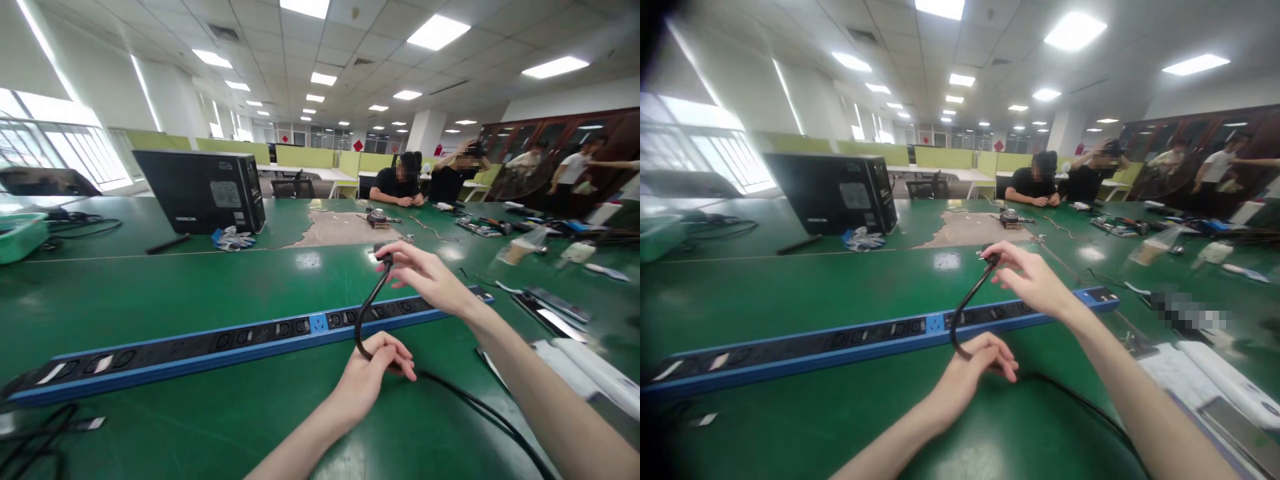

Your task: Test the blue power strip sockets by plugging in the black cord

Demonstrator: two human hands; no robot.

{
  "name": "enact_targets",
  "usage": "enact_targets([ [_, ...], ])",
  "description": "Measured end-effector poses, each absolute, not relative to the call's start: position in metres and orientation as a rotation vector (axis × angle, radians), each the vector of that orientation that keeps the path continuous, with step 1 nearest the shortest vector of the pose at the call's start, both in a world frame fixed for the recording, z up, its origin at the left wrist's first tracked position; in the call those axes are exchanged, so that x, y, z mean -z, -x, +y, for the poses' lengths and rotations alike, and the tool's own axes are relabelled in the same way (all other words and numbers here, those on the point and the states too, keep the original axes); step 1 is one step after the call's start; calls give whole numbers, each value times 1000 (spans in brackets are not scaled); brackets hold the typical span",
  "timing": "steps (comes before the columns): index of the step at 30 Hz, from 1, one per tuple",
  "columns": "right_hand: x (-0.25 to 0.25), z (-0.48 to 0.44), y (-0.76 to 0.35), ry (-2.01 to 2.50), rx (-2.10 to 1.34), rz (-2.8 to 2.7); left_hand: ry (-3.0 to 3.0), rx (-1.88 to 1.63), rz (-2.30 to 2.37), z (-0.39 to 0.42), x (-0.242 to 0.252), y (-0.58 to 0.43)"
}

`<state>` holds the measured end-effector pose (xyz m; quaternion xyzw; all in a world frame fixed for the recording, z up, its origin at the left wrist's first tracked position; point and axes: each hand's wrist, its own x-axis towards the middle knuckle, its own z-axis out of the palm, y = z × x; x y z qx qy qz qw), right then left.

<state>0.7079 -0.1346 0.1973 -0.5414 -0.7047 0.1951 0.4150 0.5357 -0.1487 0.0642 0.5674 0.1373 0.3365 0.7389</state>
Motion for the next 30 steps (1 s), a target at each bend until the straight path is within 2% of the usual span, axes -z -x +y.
enact_targets([
  [3, -176, -109, -646, 1259, -761, -1630, -1286, -702, 394, -158, -63, -488],
  [8, -134, -77, -560, 1140, -979, -1502, -1640, -630, 527, -143, -60, -386],
  [11, -118, -69, -532, 1147, -1074, -1575, -1934, -713, 812, -115, -60, -315],
  [15, -109, -64, -508, 1252, -1070, -1677, -2314, -782, 1347, -56, -58, -217],
  [20, -109, -58, -474, 1308, -836, -1818, -2551, -289, 1774, 9, -46, -105],
  [24, -119, -54, -443, 1315, -783, -1905, -2412, -27, 1798, 28, -37, -47],
  [30, -134, -39, -376, 1296, -1020, -1872, -2445, -108, 1652, 33, -42, -22],
])
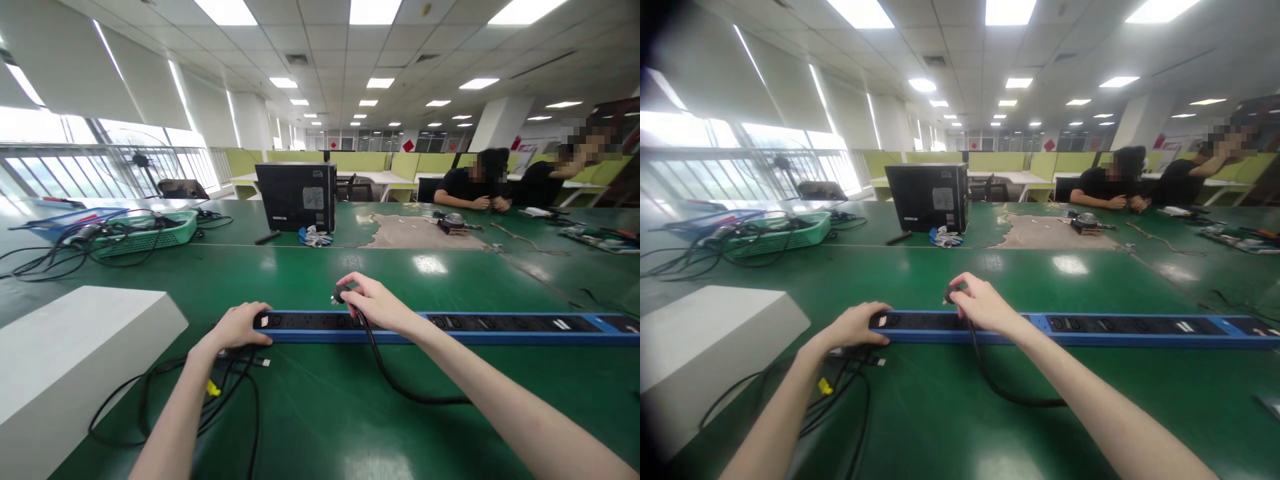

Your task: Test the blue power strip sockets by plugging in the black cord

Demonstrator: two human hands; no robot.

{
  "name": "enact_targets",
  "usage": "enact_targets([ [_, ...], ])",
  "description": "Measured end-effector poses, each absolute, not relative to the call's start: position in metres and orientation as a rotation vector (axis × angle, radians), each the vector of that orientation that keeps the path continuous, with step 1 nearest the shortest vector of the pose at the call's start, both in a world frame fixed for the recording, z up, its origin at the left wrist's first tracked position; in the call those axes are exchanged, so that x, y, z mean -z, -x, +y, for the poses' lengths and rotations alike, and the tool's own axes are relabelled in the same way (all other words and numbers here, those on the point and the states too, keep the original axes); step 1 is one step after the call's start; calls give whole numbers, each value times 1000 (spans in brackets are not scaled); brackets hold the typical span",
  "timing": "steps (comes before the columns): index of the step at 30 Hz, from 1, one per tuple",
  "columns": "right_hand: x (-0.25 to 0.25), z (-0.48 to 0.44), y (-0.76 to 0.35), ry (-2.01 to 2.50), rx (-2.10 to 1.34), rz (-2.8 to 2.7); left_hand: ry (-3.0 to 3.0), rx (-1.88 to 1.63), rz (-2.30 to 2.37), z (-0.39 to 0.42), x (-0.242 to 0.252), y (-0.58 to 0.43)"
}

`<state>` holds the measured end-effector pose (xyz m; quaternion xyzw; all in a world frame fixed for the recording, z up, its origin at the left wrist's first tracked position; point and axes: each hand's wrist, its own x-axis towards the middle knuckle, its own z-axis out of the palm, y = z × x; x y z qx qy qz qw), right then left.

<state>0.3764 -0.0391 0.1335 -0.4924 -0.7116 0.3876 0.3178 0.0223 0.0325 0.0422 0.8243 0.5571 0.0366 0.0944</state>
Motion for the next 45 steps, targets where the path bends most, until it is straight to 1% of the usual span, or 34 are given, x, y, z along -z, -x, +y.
enact_targets([
  [3, -132, -23, -331, 1248, -1176, -1869, -2419, -127, 1642, 32, -43, -20],
  [5, -123, -10, -303, 1254, -1209, -1882, -2414, -155, 1630, 31, -42, -17],
  [11, -73, 14, -255, 1422, -1204, -1898, -2442, -238, 1579, 32, -35, -7],
  [13, -60, 15, -249, 1467, -1055, -1950, -2458, -256, 1566, 32, -32, -4],
  [15, -52, 14, -246, 1506, -835, -2014, -2461, -273, 1566, 32, -31, -3],
  [20, -52, 6, -240, 1641, -377, -2139, -2461, -328, 1520, 27, -31, -12],
  [24, -57, 0, -229, 1678, -182, -2227, -2462, -354, 1517, 26, -29, -15],
  [29, -61, -2, -210, 1786, 21, -2179, -2483, -388, 1495, 31, -24, -12],
  [32, -62, 3, -210, 1801, -60, -2188, -2484, -390, 1488, 32, -23, -12],
  [40, -52, 17, -239, 1648, -536, -2136, -2485, -370, 1465, 32, -26, -11],
  [42, -50, 16, -239, 1643, -554, -2121, -2484, -372, 1467, 31, -26, -12],
  [45, -49, 13, -233, 1695, -411, -2101, -2484, -375, 1467, 30, -26, -13],
])
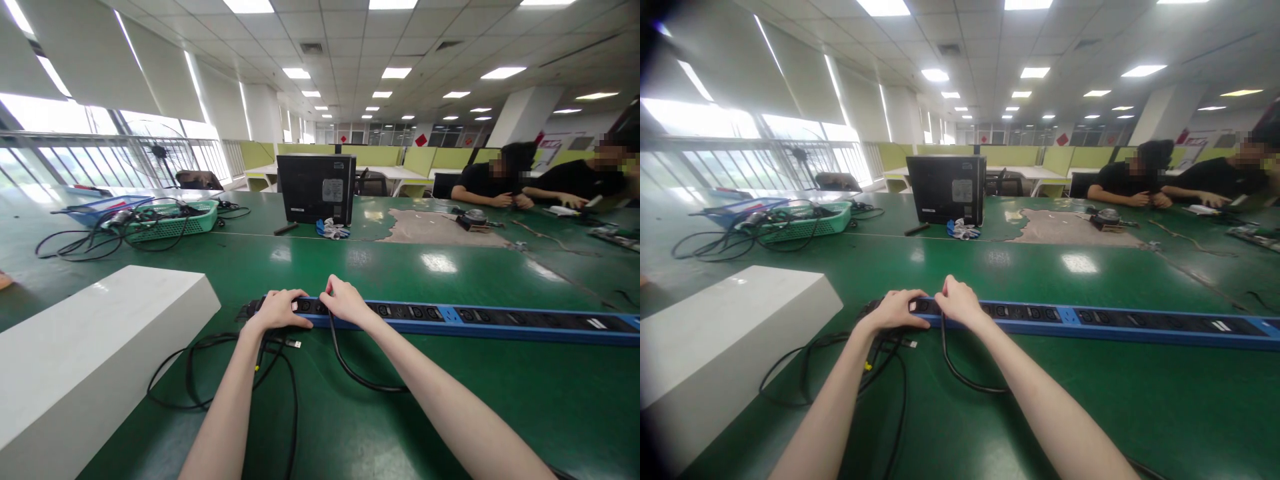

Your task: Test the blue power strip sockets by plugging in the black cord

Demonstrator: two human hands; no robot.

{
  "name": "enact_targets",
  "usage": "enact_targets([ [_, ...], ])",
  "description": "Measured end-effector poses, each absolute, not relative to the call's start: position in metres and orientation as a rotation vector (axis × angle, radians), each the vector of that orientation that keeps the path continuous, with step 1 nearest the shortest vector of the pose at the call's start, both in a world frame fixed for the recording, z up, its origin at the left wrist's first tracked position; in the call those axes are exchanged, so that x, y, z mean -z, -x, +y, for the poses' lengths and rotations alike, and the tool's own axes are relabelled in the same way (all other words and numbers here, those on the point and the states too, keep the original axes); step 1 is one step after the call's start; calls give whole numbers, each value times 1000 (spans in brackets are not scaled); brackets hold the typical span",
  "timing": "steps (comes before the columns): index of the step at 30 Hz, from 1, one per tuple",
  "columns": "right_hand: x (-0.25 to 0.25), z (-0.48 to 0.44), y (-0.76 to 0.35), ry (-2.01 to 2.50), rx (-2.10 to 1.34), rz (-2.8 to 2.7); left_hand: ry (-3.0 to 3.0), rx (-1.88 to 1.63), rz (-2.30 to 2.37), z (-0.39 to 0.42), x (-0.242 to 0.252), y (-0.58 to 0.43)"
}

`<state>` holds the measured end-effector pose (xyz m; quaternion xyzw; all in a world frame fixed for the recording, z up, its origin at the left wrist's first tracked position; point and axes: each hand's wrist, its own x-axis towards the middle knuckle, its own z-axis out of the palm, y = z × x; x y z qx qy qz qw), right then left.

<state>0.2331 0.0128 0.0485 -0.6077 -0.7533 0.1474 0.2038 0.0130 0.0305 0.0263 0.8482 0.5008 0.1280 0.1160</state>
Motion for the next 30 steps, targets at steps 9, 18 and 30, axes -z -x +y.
enact_targets([
  [9, -48, 21, -237, 1736, -398, -2114, -2503, -391, 1448, 30, -27, -17],
  [18, -49, 6, -225, 1833, -263, -2077, -2545, -417, 1425, 30, -26, -28],
  [30, -62, -3, -220, 1803, -152, -2199, -2504, -362, 1466, 34, -25, -32],
])
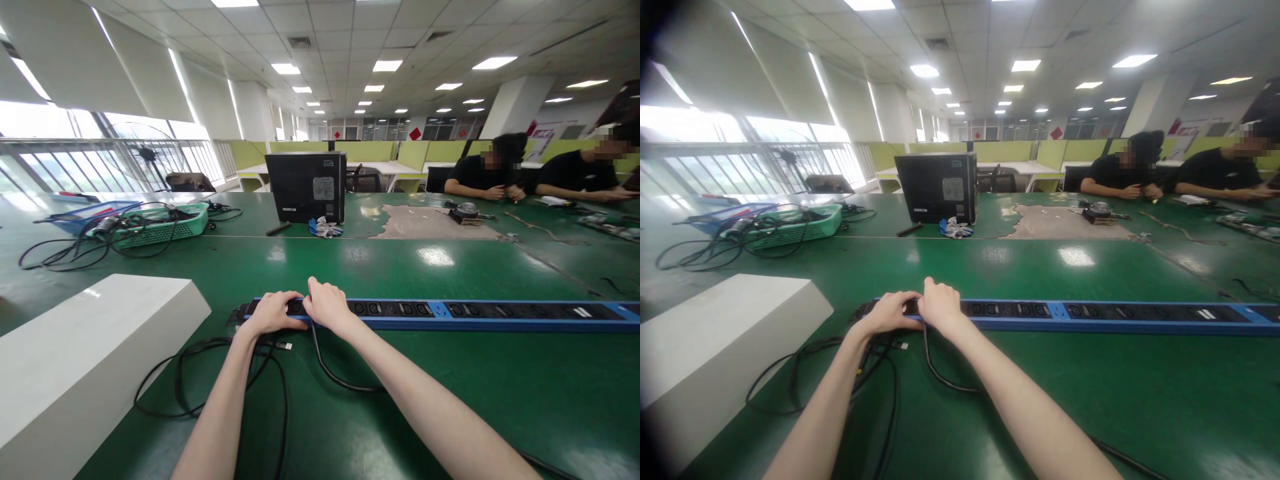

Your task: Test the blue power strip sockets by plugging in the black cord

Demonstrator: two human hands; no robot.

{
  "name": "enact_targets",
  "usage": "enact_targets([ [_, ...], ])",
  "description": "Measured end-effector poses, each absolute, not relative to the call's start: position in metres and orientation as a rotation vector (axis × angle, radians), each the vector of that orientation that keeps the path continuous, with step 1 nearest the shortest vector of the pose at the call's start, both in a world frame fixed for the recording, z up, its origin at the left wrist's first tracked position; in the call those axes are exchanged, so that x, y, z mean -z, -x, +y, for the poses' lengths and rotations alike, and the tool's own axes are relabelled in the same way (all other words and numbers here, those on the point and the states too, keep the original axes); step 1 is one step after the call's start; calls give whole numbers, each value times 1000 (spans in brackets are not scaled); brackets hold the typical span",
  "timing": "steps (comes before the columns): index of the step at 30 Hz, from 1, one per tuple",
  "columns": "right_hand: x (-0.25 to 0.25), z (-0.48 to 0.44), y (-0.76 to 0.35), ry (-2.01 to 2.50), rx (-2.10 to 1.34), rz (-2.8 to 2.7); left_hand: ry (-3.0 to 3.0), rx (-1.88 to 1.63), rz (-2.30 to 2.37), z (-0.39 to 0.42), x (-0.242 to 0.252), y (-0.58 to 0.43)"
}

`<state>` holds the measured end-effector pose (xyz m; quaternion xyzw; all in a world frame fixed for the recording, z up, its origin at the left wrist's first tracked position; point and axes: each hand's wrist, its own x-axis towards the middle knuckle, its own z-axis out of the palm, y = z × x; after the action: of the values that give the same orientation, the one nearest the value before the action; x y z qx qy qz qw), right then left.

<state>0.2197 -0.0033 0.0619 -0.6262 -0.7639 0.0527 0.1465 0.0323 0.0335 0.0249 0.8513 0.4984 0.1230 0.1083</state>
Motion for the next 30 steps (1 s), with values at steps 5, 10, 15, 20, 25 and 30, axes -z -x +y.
enact_targets([
  [5, -63, -7, -210, 1784, -105, -2232, -2509, -371, 1451, 31, -28, -33],
  [10, -53, -14, -194, 1791, -74, -2236, -2524, -353, 1472, 29, -27, -32],
  [15, -54, -9, -199, 1755, -108, -2253, -2534, -400, 1455, 28, -25, -29],
  [20, -75, 7, -247, 1410, -691, -2463, -2501, -398, 1469, 27, -29, -29],
  [25, -84, 7, -270, 1102, -353, -2610, -2490, -408, 1446, 26, -33, -29],
  [30, -82, 1, -250, 1165, -50, -2755, -2478, -426, 1445, 28, -31, -29],
])
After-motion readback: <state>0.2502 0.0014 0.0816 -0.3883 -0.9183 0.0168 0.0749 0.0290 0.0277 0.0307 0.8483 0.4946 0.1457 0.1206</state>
